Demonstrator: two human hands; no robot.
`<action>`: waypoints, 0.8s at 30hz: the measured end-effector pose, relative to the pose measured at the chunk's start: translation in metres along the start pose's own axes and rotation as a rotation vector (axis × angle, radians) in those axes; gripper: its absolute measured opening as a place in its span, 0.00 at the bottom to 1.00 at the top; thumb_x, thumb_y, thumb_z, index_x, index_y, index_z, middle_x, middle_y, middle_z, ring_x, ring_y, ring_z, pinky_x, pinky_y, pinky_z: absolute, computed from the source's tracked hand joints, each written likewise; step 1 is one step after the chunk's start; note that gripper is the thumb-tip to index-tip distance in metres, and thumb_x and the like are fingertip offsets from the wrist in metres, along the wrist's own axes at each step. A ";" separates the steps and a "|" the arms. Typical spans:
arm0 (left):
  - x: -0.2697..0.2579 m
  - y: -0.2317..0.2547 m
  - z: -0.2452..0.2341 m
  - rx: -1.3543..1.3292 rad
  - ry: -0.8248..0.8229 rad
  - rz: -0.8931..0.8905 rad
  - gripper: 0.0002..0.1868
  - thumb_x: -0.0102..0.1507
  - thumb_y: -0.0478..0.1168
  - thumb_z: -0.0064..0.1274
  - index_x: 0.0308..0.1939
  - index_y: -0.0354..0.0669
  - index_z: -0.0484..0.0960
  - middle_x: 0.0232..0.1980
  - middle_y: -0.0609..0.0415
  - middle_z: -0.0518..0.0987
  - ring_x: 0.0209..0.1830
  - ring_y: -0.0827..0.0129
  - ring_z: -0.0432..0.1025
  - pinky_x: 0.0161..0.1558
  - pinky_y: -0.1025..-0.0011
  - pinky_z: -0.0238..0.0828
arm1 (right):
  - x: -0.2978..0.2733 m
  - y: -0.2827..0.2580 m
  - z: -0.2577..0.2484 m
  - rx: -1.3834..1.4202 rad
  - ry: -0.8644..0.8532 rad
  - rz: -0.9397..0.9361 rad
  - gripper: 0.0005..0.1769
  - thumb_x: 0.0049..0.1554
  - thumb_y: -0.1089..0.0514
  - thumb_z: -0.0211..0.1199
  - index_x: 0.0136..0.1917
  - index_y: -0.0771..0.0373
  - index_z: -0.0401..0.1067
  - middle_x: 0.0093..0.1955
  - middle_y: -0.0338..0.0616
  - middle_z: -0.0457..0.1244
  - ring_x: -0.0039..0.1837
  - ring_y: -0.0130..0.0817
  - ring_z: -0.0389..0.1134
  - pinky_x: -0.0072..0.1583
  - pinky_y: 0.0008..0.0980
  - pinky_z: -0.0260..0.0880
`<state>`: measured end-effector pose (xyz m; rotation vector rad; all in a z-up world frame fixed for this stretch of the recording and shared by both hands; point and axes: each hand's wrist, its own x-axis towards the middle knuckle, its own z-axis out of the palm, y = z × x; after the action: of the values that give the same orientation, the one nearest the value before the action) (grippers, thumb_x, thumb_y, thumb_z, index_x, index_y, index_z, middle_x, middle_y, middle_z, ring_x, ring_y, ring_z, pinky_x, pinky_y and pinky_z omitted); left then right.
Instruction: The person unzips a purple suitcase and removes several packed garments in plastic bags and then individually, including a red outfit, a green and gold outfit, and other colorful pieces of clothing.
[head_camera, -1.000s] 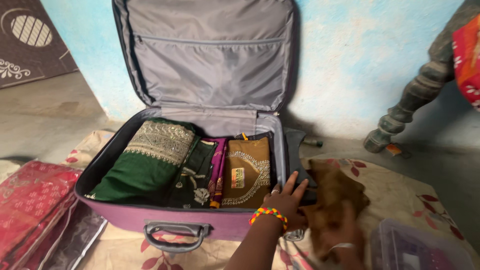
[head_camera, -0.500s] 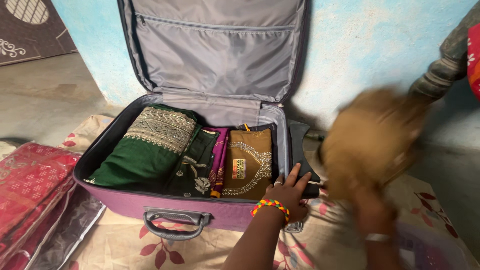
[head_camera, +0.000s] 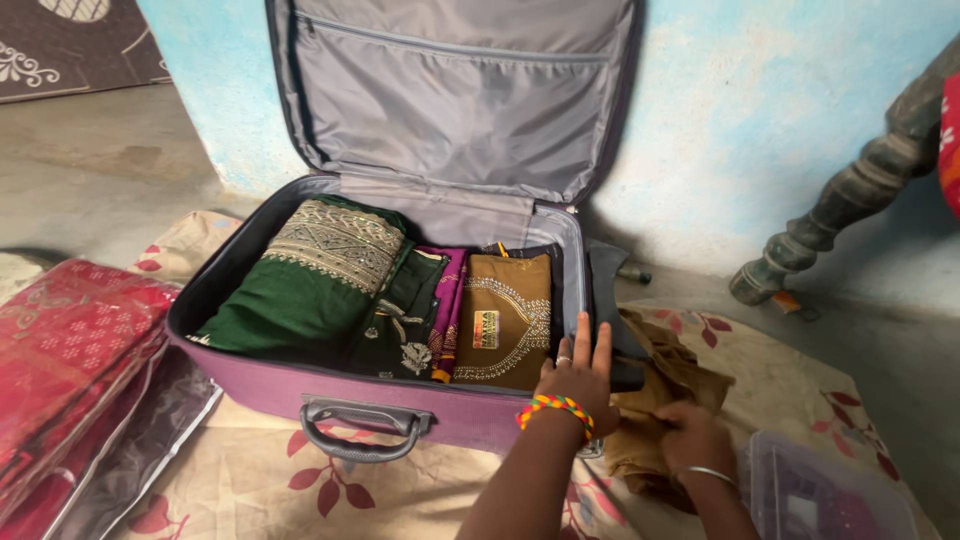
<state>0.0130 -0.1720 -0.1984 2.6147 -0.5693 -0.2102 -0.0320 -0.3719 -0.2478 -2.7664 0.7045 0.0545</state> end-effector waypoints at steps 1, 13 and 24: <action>0.004 0.001 0.008 0.046 0.024 -0.009 0.60 0.60 0.51 0.58 0.83 0.45 0.32 0.86 0.37 0.30 0.79 0.41 0.50 0.69 0.48 0.56 | 0.000 -0.006 -0.011 0.227 0.107 0.012 0.16 0.57 0.66 0.58 0.53 0.55 0.82 0.56 0.46 0.74 0.59 0.43 0.74 0.62 0.42 0.73; -0.085 -0.078 -0.060 0.072 -0.099 -0.126 0.39 0.62 0.70 0.44 0.68 0.50 0.73 0.67 0.47 0.76 0.70 0.55 0.67 0.71 0.45 0.50 | -0.062 -0.170 -0.056 0.566 0.253 -0.693 0.08 0.54 0.63 0.64 0.47 0.58 0.81 0.45 0.42 0.74 0.45 0.34 0.75 0.49 0.31 0.72; -0.150 -0.304 -0.159 0.054 0.153 -0.554 0.36 0.65 0.58 0.46 0.74 0.50 0.63 0.80 0.53 0.56 0.78 0.51 0.52 0.73 0.55 0.50 | -0.065 -0.289 0.060 0.698 -0.323 -0.728 0.14 0.56 0.56 0.64 0.56 0.57 0.79 0.52 0.43 0.76 0.56 0.34 0.77 0.60 0.34 0.75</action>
<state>0.0245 0.2021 -0.1901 2.7526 0.2143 -0.1628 0.0502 -0.0821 -0.2220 -2.0968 -0.3360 0.0809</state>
